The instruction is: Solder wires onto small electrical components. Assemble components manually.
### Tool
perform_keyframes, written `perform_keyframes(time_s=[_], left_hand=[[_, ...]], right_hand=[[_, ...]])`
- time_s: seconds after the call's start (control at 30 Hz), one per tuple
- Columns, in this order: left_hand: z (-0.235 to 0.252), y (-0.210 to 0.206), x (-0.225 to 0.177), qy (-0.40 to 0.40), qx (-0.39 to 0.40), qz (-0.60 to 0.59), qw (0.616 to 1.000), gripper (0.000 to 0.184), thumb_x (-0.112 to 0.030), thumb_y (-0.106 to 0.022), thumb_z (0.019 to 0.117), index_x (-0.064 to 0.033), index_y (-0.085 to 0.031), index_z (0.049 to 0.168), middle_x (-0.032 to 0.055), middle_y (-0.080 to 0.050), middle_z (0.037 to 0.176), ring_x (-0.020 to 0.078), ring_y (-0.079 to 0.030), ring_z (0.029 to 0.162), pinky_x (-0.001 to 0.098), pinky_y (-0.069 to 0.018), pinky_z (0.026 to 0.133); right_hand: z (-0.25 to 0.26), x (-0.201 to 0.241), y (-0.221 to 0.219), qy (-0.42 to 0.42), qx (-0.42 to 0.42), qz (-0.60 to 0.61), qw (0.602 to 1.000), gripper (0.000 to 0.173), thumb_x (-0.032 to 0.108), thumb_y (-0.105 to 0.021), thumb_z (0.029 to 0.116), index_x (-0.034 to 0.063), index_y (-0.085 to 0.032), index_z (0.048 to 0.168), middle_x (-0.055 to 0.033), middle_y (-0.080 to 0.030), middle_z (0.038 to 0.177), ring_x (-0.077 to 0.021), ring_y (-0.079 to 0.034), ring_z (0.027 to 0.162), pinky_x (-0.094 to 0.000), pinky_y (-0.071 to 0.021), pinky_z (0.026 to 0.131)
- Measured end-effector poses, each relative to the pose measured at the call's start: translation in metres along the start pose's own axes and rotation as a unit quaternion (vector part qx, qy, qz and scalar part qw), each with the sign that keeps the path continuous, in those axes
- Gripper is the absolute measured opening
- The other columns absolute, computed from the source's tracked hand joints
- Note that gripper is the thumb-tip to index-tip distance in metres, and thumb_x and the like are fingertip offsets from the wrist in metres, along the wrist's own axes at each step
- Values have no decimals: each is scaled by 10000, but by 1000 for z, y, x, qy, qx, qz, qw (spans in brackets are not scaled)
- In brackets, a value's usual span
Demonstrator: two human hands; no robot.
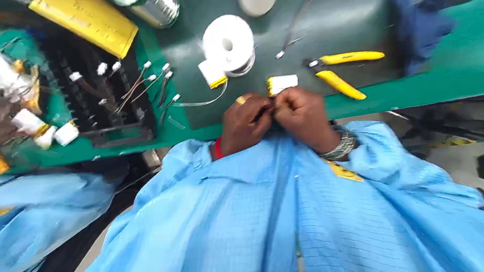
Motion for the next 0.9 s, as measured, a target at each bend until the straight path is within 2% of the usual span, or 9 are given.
perform_keyframes(time_s=[0.1,0.17,0.27,0.4,0.47,0.9], left_hand=[[-2,-7,3,-6,-5,3,1000,183,-111,-615,959,51,-696,927,161,-723,871,114,-692,860,219,-555,809],[-2,-10,5,-11,0,29,1000,230,-131,-589,960,77,-676,918,203,-707,854,155,-683,832,229,-542,789],[-4,-8,6,1,1,84,996,292,-160,-570,955,111,-663,896,255,-688,831,237,-675,778,287,-540,747],[-6,-9,7,31,-8,103,994,307,-175,-551,923,101,-678,882,254,-692,823,227,-663,765,283,-518,744],[-6,-10,6,41,-10,110,993,297,-160,-545,916,102,-681,884,263,-695,830,260,-672,773,313,-524,746],[-5,-10,9,32,-9,90,995,267,-137,-558,889,102,-675,860,244,-687,801,203,-660,754,257,-517,737]], right_hand=[[2,3,3,8,-10,-29,1000,132,62,-645,867,-14,-667,761,-71,-628,660,-116,-597,604,-293,-486,558],[3,6,7,-16,12,-44,999,152,76,-659,878,-49,-678,793,-125,-653,699,-202,-642,652,-386,-505,599],[7,8,4,-33,46,-55,997,172,80,-642,905,-62,-663,809,-150,-645,712,-256,-653,675,-444,-503,607],[7,7,2,-27,54,-61,996,205,93,-631,910,-32,-610,749,-121,-570,644,-244,-590,616,-423,-440,559],[7,8,2,-39,64,-67,995,207,100,-624,918,-35,-612,762,-133,-581,662,-259,-603,636,-440,-451,573],[11,8,6,-81,67,-25,994,196,105,-689,879,-35,-625,757,-114,-569,640,-236,-574,619,-436,-420,568]])
Point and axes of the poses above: each hand's wrist, its own z-axis towards the middle knuckle, its own y-axis out of the back of the hand, x = y × z, the point moved 3 cm from there along z, towards the middle knuckle
